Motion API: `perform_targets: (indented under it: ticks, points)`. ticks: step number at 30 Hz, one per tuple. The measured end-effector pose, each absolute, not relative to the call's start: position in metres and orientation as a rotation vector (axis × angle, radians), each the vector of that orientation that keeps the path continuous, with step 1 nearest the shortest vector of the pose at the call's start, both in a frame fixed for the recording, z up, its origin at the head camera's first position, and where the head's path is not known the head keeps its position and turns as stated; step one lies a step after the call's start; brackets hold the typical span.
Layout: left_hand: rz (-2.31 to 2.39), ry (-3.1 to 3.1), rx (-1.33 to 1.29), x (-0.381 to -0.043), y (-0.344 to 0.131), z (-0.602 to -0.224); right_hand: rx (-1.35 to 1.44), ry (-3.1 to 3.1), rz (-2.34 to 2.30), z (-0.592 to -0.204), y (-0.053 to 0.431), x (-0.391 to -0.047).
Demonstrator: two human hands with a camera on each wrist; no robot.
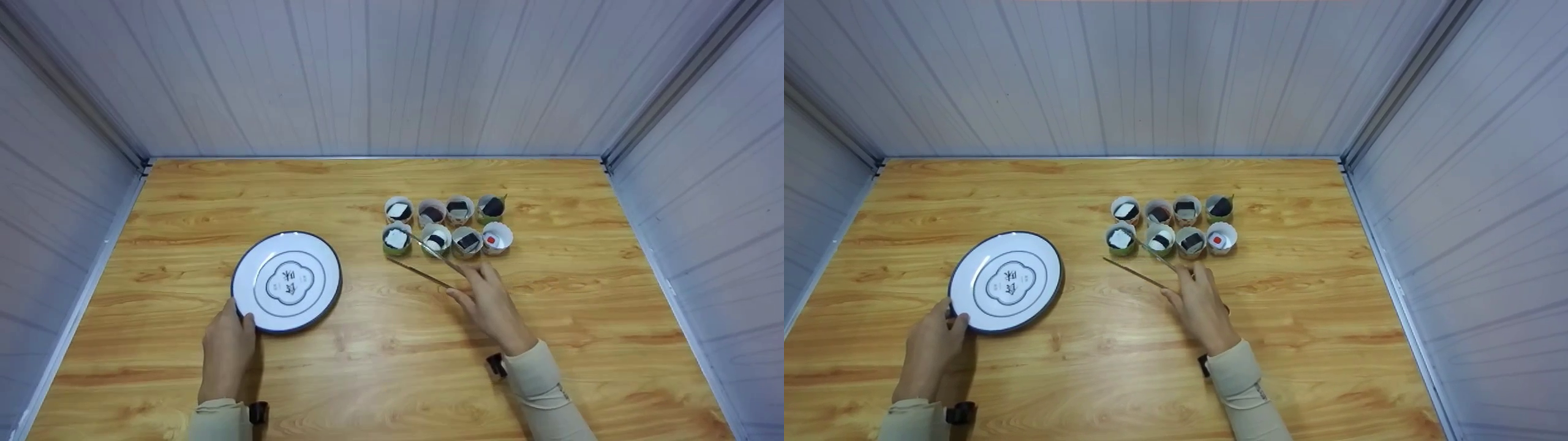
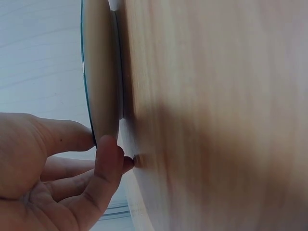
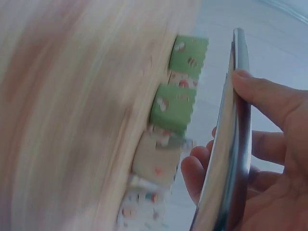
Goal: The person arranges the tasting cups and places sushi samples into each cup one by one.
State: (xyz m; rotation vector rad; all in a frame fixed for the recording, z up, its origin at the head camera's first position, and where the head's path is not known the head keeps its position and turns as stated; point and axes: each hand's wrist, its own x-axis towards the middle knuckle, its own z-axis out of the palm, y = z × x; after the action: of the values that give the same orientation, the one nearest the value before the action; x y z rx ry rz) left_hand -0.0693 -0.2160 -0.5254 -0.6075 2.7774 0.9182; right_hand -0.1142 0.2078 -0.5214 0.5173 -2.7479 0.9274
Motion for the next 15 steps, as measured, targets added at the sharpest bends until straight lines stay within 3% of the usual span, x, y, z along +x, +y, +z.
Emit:
perform_targets:
  ticks: [15]
  points:
    - [0.919,2.752,-0.643,-0.07,-0.216,-0.526,0.701,-2.868,0.837,-0.518,0.148,-0.117]
